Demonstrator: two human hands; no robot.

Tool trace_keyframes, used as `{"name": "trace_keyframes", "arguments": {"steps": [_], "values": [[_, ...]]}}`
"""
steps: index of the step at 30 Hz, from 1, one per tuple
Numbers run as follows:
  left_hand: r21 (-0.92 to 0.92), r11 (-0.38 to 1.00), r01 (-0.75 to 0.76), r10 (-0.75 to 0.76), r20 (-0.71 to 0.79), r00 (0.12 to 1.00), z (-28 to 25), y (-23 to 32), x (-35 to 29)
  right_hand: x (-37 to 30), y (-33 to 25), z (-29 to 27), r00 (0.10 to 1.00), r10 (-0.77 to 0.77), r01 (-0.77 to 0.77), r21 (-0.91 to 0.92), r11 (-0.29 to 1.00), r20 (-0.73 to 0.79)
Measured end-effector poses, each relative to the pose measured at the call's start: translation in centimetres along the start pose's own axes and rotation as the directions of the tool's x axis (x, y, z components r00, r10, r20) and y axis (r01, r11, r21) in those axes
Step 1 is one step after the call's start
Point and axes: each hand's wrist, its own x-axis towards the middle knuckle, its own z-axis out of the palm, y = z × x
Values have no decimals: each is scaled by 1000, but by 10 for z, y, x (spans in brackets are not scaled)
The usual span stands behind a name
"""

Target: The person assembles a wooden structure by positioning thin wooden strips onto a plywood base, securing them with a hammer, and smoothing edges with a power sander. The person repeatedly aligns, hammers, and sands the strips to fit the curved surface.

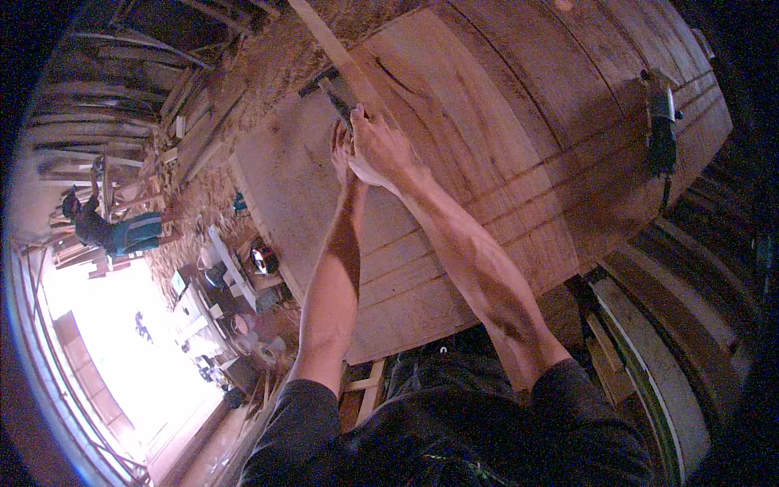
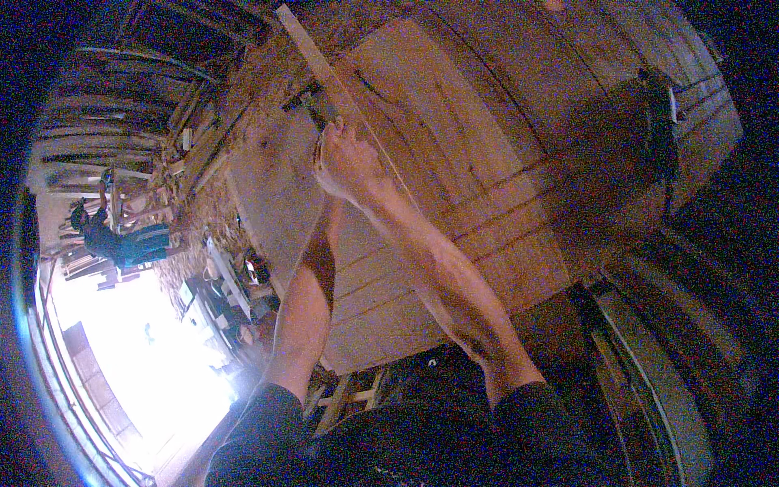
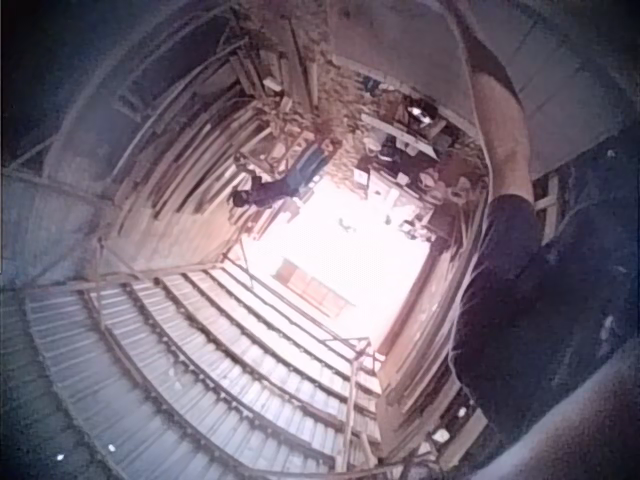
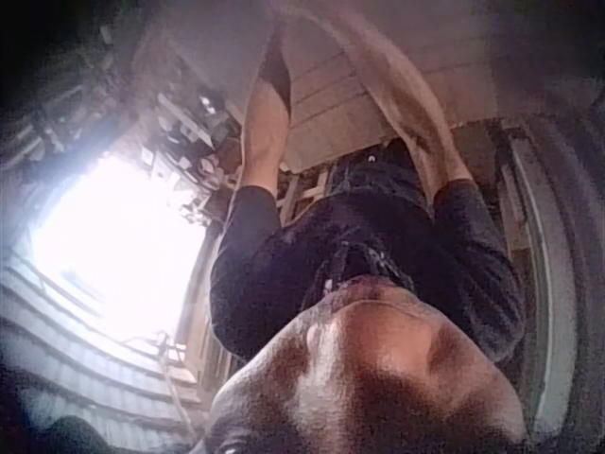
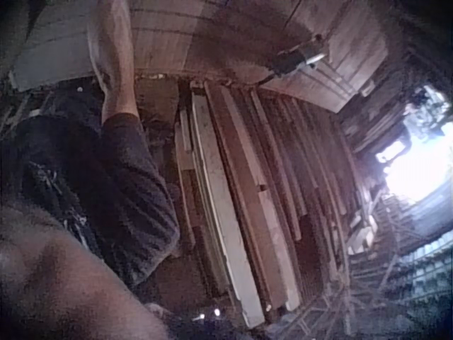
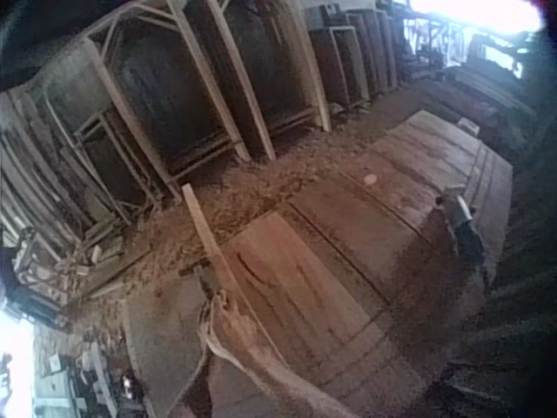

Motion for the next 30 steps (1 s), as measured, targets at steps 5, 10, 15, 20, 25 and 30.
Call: {"name": "trace_keyframes", "arguments": {"steps": [5, 10, 15, 20, 25, 30], "values": [[14, 1000, 18, -17, -11, 1000, -13, -1, 0, 3, -4, 2, 988, 54, -62, 49, 997, 145], [-78, 996, 48, -49, -8, 999, 2, 14, 4, -26, 1, -28, 993, 56, -89, 348, 933, 106], [-10, 993, 115, -114, -231, 966, 15, -31, 22, -108, 34, -56, 998, 29, -59, 576, 815, 61], [-85, 996, -10, -15, -289, 957, 8, -58, 72, -176, 76, -63, 991, 89, -4, 627, 779, -103], [-124, 991, 52, -79, -227, 971, 13, -40, 91, -190, 50, -111, 892, 405, -377, 822, 427, 199], [-35, 999, -2, -5, -183, 983, 12, -48, 97, -175, 57, -105, 924, 343, -335, 791, 512, 169]]}}
